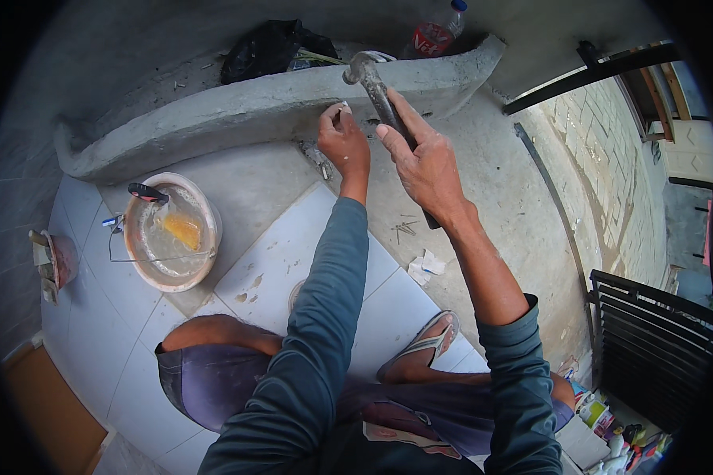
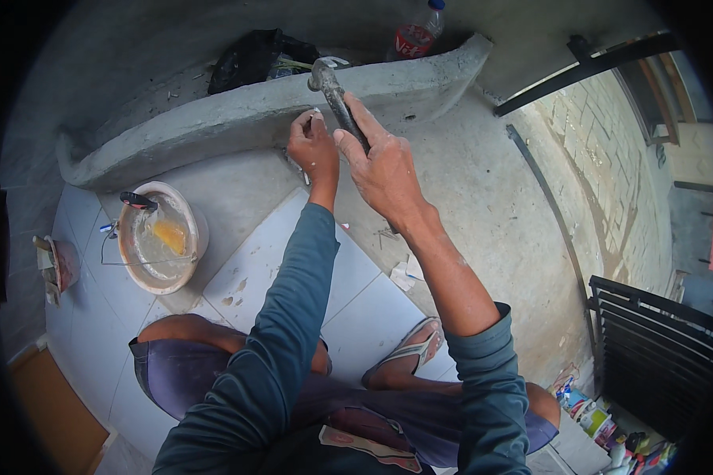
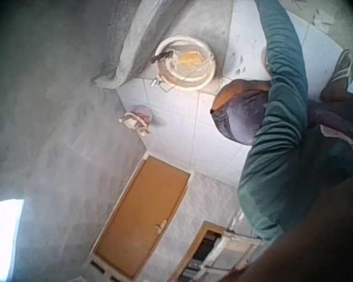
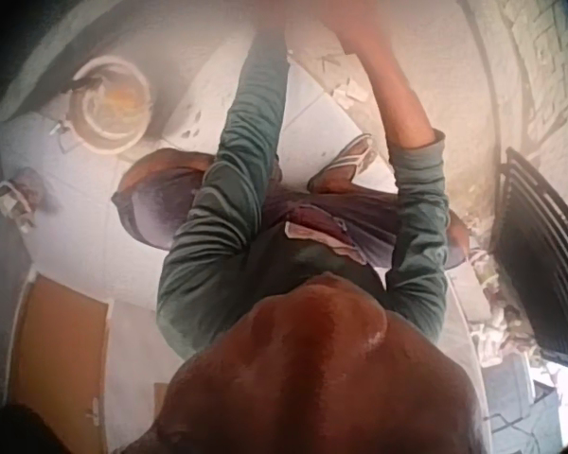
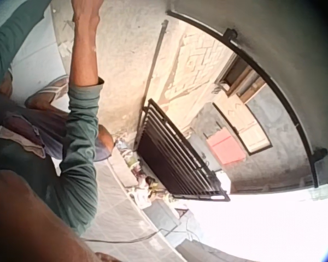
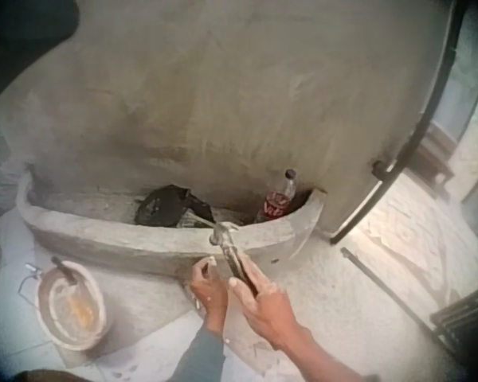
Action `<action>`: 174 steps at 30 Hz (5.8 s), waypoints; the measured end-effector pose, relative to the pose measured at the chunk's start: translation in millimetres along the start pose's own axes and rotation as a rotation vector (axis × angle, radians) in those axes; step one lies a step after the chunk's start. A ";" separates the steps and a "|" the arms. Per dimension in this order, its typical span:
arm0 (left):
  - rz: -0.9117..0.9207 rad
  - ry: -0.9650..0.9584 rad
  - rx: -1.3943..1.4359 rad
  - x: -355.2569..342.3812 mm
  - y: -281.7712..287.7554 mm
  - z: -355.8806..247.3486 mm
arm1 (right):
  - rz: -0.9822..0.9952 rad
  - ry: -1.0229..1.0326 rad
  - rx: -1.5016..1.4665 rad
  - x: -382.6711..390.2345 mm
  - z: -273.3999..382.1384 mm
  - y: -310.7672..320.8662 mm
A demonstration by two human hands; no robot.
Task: The person uses a hammer and nails to fix outdoor pavers, then moves inside to a hallway area to apply a white substance to tile spacers by hand while using a hammer to position them.
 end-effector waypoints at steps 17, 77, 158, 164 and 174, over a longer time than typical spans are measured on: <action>0.668 0.468 -0.190 108.6 46.1 17.4 | 0.198 -0.300 0.275 128.3 -116.8 128.9; 0.428 -0.138 -0.503 201.9 121.5 59.7 | 0.152 -0.099 -0.215 176.4 -219.0 -54.0; 1.084 0.926 0.444 218.4 10.0 -53.2 | -0.309 -0.305 -0.150 219.4 -230.8 72.8; 1.230 0.714 0.248 214.5 10.3 -56.0 | -0.284 -0.263 -0.041 224.7 -240.8 65.4; 1.193 0.823 0.166 224.9 14.4 -34.9 | -0.166 -0.404 -0.102 232.9 -235.6 57.7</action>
Point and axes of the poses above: each hand's wrist, its own x-axis away from the middle knuckle, its own y-axis out of the back of the hand, z = x × y, the point moved 2 cm from there along -x, towards the middle knuckle, and after that the axes turned 2 degrees about -x, right-handed, at the moved point
